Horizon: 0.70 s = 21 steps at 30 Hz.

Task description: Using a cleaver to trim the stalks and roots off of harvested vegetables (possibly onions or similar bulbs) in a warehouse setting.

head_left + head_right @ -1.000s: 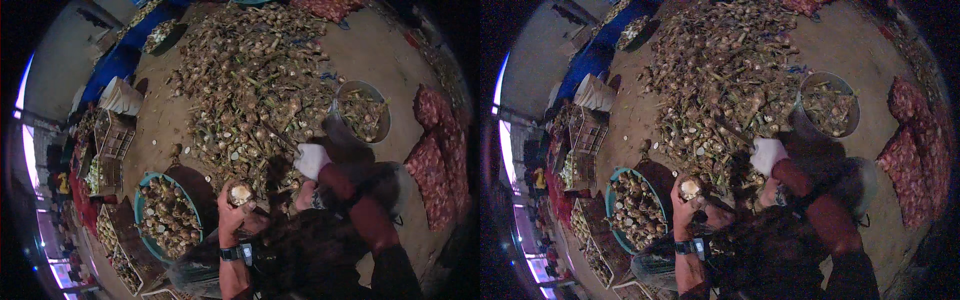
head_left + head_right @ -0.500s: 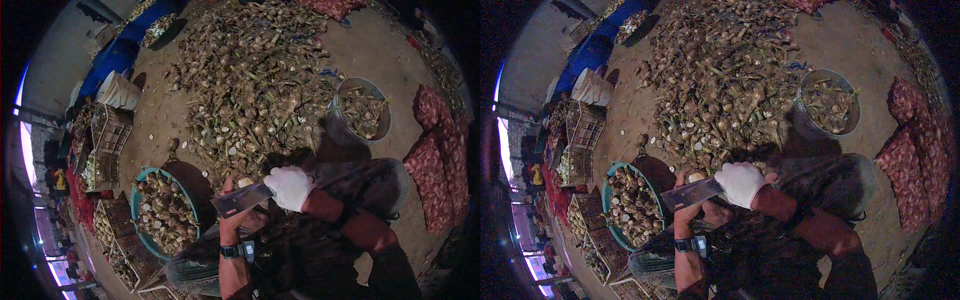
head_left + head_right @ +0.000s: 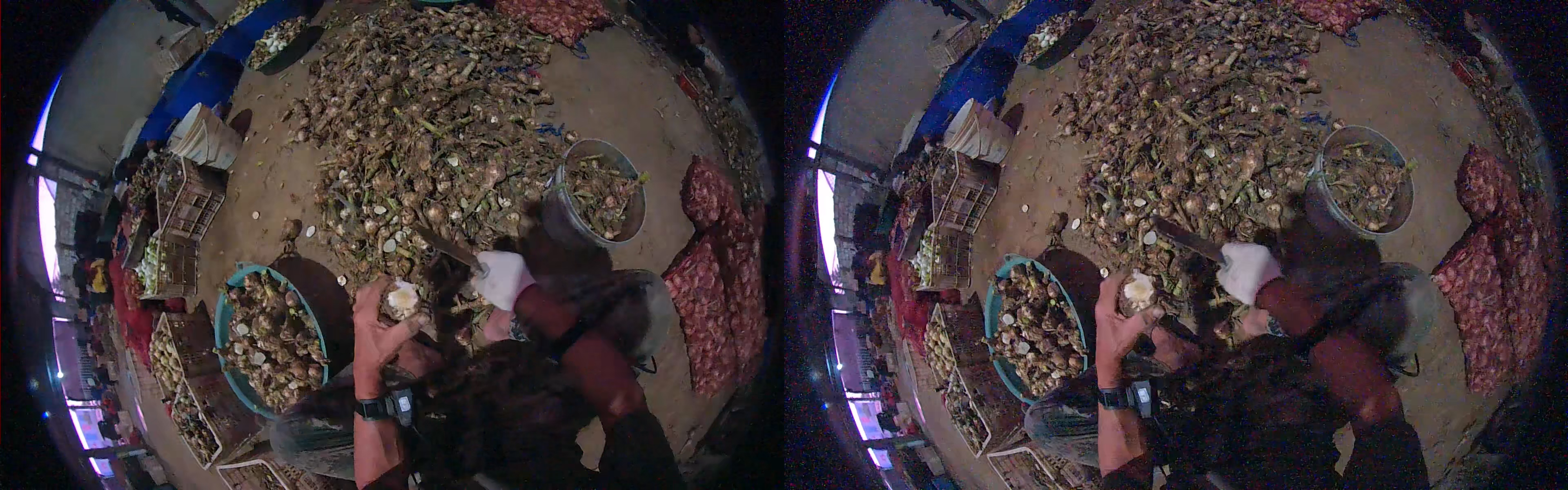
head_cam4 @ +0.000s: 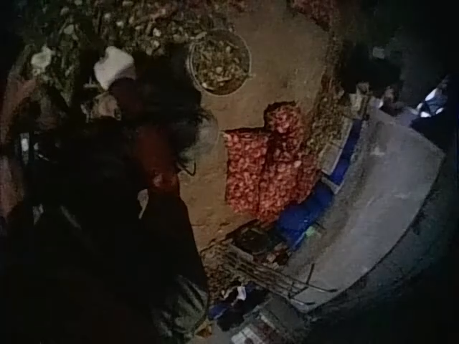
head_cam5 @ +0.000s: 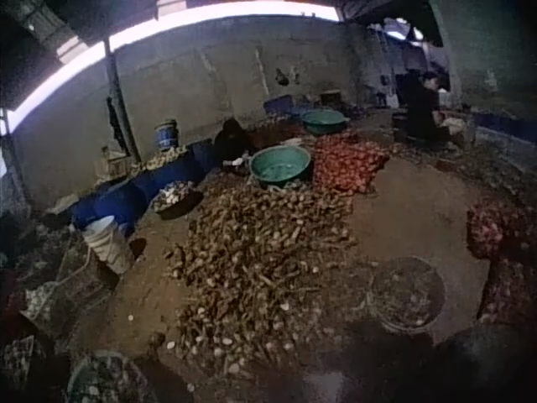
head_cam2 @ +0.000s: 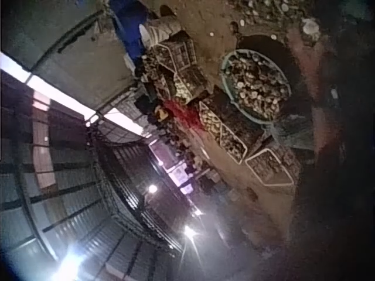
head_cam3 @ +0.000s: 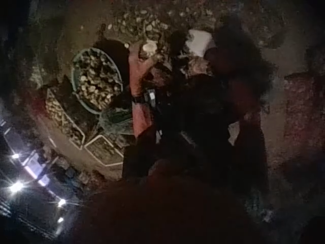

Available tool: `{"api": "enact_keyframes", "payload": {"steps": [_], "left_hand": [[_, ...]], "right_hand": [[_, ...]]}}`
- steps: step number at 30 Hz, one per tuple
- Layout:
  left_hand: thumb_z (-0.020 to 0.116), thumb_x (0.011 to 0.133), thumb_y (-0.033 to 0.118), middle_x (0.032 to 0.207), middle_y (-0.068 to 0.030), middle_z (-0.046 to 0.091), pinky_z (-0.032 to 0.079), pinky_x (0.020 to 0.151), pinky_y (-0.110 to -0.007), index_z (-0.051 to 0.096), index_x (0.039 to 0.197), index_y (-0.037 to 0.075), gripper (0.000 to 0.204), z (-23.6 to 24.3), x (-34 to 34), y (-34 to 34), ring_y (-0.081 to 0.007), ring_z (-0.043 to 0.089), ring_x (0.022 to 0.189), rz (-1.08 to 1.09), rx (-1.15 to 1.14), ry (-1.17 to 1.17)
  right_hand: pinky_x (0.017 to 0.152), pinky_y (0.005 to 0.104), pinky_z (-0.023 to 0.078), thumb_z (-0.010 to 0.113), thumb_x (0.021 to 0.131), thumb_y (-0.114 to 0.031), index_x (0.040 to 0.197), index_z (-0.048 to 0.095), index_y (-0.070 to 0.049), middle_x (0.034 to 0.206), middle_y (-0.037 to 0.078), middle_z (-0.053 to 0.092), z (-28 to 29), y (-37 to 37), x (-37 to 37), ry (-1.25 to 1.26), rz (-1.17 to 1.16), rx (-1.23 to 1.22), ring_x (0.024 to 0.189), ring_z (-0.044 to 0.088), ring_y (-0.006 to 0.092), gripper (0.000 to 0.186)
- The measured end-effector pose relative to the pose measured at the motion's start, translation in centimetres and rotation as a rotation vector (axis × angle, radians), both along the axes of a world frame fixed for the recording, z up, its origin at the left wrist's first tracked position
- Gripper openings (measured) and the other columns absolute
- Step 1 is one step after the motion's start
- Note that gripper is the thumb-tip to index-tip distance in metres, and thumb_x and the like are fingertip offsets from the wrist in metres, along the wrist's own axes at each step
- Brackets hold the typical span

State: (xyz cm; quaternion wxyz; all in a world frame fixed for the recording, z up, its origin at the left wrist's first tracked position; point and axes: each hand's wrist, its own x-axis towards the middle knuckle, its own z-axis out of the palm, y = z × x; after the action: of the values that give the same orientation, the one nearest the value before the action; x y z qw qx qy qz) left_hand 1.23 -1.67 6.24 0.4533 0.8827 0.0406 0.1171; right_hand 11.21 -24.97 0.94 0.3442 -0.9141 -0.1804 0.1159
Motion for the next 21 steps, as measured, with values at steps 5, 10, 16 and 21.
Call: {"api": "enact_keyframes", "payload": {"steps": [5,10,16,21], "left_hand": [[0.077,0.066,0.011,0.11,-0.0155,0.059,0.047,0.084,-0.035,0.052,0.118,-0.006,0.06,0.3,0.1,-0.2,-0.0251,0.058,0.096,0.136,-0.113,0.107],[0.067,0.078,0.008,0.104,-0.0062,0.057,0.049,0.079,-0.029,0.048,0.115,0.001,0.042,-1.2,0.9,-0.7,-0.0156,0.057,0.093,0.379,-0.747,-0.107],[0.059,0.085,0.025,0.1,-0.0055,0.06,0.053,0.072,-0.033,0.05,0.116,0.006,0.038,-4.0,0.5,-1.5,-0.0194,0.061,0.09,0.265,-1.313,0.02],[0.053,0.086,0.044,0.114,-0.0065,0.06,0.052,0.076,-0.035,0.052,0.124,0.008,0.052,-1.9,-0.3,-1.1,-0.0238,0.059,0.095,0.286,-1.68,-0.042]], "right_hand": [[0.063,0.0351,0.049,0.071,0.071,-0.023,0.084,0.064,-0.005,0.075,0.011,0.063,1.4,3.1,-1.8,0.302,0.045,0.148,0.068,0.061,0.0251,0.023],[0.068,0.0366,0.048,0.072,0.07,-0.031,0.092,0.063,-0.004,0.076,0.012,0.064,2.7,3.5,-3.1,0.498,0.125,0.277,0.074,0.063,0.028,0.036],[0.07,0.0398,0.049,0.068,0.07,-0.037,0.086,0.064,-0.004,0.079,0.015,0.066,0.7,3.8,-2.7,0.336,0.115,0.232,0.077,0.064,0.0322,0.037],[0.065,0.0432,0.051,0.063,0.072,-0.036,0.078,0.066,-0.01,0.072,0.008,0.062,-9.4,1.1,-1.4,0.222,0.257,-0.325,0.074,0.062,0.031,0.026]]}}
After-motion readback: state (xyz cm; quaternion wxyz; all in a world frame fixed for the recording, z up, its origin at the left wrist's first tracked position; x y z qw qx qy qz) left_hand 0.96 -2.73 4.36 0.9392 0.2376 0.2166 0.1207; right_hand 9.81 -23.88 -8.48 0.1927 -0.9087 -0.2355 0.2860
